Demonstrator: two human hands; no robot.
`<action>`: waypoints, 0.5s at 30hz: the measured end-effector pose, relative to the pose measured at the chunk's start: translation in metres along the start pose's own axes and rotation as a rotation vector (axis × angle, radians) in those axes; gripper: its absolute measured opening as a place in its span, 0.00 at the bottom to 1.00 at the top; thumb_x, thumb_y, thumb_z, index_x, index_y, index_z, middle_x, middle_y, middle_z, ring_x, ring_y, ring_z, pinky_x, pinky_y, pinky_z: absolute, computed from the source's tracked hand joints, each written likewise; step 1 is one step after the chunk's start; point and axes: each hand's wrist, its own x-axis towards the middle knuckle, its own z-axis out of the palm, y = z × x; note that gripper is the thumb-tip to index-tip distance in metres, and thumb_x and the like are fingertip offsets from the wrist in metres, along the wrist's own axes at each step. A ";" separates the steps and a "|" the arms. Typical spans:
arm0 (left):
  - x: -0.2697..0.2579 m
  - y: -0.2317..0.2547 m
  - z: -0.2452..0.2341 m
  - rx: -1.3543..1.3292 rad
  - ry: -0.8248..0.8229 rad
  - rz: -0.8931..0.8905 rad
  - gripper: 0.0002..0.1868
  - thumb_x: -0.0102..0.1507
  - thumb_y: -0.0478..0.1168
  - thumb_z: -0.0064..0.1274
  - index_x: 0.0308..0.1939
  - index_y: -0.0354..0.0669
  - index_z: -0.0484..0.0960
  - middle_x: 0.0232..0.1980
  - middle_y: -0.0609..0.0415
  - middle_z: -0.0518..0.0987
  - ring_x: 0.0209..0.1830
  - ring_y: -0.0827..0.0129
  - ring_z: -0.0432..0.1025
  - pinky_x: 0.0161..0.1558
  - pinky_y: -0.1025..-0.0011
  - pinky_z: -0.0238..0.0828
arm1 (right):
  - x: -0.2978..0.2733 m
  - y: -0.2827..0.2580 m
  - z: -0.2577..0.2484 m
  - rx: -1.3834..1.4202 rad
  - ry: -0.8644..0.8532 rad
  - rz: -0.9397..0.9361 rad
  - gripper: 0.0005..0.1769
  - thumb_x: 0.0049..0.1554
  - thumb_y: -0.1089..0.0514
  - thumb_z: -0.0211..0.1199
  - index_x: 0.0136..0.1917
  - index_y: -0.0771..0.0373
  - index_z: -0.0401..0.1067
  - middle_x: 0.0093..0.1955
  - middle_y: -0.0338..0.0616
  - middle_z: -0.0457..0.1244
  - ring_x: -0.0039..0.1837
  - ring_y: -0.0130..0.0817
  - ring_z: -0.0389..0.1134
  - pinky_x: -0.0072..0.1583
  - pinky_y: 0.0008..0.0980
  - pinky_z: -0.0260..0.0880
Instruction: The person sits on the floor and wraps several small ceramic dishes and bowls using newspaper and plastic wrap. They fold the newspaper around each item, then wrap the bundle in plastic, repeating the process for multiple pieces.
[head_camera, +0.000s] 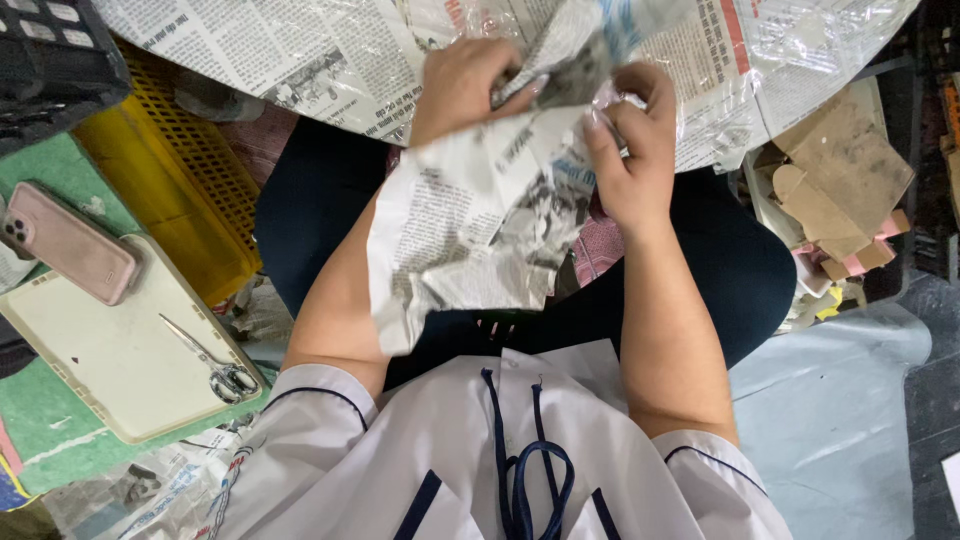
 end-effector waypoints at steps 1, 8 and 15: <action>0.000 0.008 -0.003 -0.169 0.009 0.026 0.15 0.69 0.51 0.64 0.43 0.46 0.79 0.42 0.54 0.80 0.44 0.62 0.74 0.53 0.59 0.70 | 0.000 0.003 0.003 -0.040 0.043 -0.012 0.07 0.66 0.64 0.62 0.47 0.70 0.72 0.75 0.58 0.53 0.77 0.53 0.54 0.77 0.46 0.55; -0.013 0.045 -0.015 -1.077 -0.216 0.258 0.18 0.69 0.47 0.62 0.51 0.38 0.74 0.79 0.47 0.60 0.83 0.58 0.53 0.79 0.58 0.57 | -0.014 0.025 -0.004 0.311 0.248 -0.010 0.12 0.71 0.57 0.58 0.53 0.71 0.73 0.85 0.54 0.38 0.87 0.52 0.38 0.87 0.55 0.47; -0.083 0.120 0.010 -1.322 -0.679 -0.008 0.38 0.62 0.44 0.66 0.74 0.35 0.70 0.70 0.50 0.75 0.71 0.67 0.67 0.75 0.62 0.62 | -0.109 0.009 -0.058 1.252 0.430 0.589 0.17 0.64 0.52 0.55 0.59 0.66 0.71 0.66 0.55 0.61 0.64 0.47 0.63 0.67 0.46 0.65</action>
